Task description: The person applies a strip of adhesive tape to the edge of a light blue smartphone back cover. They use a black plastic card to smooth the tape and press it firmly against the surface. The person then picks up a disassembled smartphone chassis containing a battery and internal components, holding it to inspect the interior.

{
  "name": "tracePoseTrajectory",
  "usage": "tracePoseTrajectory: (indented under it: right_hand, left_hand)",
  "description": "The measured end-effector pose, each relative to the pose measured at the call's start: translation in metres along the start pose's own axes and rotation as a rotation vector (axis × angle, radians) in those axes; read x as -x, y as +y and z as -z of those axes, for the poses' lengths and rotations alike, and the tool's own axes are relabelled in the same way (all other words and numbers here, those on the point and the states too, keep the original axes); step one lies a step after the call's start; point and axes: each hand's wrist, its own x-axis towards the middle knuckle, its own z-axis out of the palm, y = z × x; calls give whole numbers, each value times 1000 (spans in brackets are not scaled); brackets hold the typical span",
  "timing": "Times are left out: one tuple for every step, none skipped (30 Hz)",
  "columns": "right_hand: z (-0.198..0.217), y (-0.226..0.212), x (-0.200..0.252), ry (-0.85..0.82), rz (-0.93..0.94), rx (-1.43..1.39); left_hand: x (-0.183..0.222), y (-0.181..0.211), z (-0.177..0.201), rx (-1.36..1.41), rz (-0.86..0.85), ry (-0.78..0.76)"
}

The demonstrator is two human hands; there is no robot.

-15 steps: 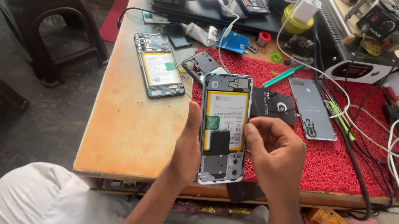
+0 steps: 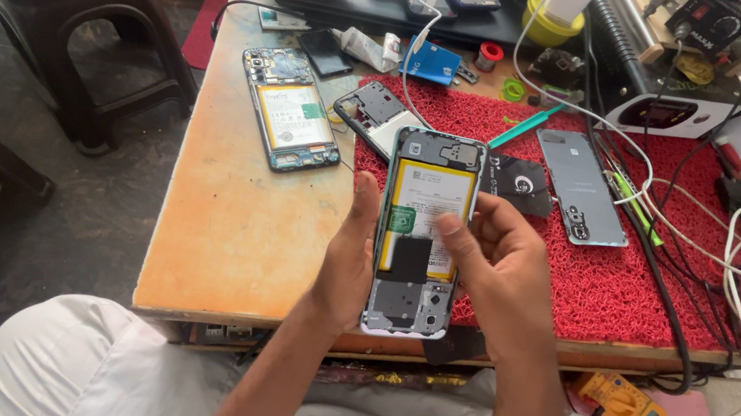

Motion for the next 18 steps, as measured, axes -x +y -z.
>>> tracePoseTrajectory:
  right_hand:
    - [-2, -1, 0, 6, -31, 30]
    - [-3, -2, 1, 13, -61, 60]
    - [-2, -3, 3, -9, -5, 122]
    - [-1, -3, 6, -34, 52, 183]
    - [-1, -3, 9, -57, 109, 244]
    - [-1, -3, 12, -91, 79, 166]
    - [-2, -2, 16, -124, 49, 88]
    - [-1, 0, 19, -155, 17, 11]
    - [0, 1, 20, -165, 21, -15]
    - [1, 4, 22, -175, 24, -42]
    - [1, 7, 23, -185, 28, -69]
    - [1, 10, 23, -161, 36, -98]
    - [0, 14, 22, -137, 45, -127]
    - [-1, 18, 21, -112, 53, -155]
    - [-1, 21, 21, -77, 25, -178]
    - [-3, 24, 21, -43, -5, -200]
    - [-4, 26, 21, -8, -35, -222]
    - [-5, 27, 21, -2, -26, -246]
  left_hand:
    - [0, 0, 0, 8, 14, -4]
    - [0, 1, 0, 17, 29, -9]
    - [0, 2, -1, 25, 43, -14]
    - [0, 3, -2, 26, 37, -43]
    - [0, 4, -3, 27, 32, -71]
    - [0, 5, -4, 27, 25, -98]
    - [1, 7, -5, 39, 16, -115]
    - [1, 7, -6, 53, 8, -133]
    - [1, 7, -7, 66, 0, -150]
    - [0, 8, -8, -9, -9, -95]
    - [-1, 8, -9, -84, -19, -40]
    - [-3, 9, -10, -161, -31, 15]
    - [-5, 8, -12, -205, -75, 66]
    - [-6, 8, -13, -250, -119, 117]
    - [-8, 7, -14, -294, -164, 168]
    - [-9, 6, -14, -288, -180, 190]
    - [-11, 6, -14, -282, -197, 211]
    - [-11, 5, -13, -276, -213, 233]
